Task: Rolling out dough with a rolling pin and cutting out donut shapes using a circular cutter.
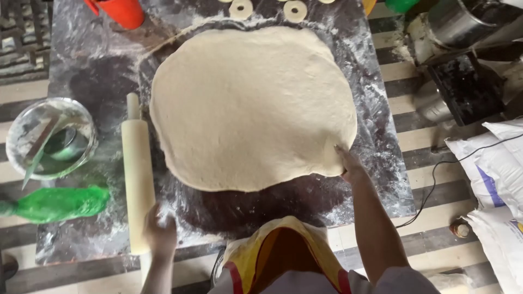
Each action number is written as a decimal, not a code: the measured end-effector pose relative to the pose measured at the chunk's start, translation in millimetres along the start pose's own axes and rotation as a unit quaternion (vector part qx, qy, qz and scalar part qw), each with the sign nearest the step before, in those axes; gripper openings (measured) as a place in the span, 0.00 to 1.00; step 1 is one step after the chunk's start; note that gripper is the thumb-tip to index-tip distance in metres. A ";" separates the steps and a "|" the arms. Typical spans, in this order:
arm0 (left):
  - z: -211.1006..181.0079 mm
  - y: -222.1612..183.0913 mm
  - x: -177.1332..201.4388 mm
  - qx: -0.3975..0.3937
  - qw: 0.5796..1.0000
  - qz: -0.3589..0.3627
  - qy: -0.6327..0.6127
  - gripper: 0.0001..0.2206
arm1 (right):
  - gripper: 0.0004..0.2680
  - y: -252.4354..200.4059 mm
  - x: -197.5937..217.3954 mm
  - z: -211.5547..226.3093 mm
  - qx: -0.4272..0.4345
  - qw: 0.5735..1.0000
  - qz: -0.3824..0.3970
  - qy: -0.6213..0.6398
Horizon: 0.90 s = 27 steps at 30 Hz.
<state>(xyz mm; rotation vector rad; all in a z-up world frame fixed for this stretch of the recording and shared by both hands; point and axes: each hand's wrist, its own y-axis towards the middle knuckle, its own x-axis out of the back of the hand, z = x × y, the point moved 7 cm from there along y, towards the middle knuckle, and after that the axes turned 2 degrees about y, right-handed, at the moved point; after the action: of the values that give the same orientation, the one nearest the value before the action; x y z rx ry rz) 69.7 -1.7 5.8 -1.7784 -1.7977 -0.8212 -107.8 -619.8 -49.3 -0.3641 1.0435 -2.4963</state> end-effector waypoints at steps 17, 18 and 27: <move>-27.3 114.1 -197.9 0.257 0.799 0.130 -0.528 0.24 | 0.23 -45.9 -37.2 5.1 0.054 0.948 0.129 0.287; -28.2 107.8 -205.3 0.246 0.737 0.127 -0.616 0.24 | 0.24 -40.6 -33.6 -1.5 0.054 0.934 0.121 0.331; -94.4 15.7 -196.9 0.295 0.717 0.207 -0.597 0.25 | 0.19 -9.8 -21.7 -19.3 -0.009 0.942 0.137 0.308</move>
<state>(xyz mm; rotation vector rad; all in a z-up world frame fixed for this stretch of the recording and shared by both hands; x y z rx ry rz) 86.5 -208.2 -64.8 -2.1863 -1.7447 1.2806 -98.8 -591.6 -57.3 0.5652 1.2336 -2.3830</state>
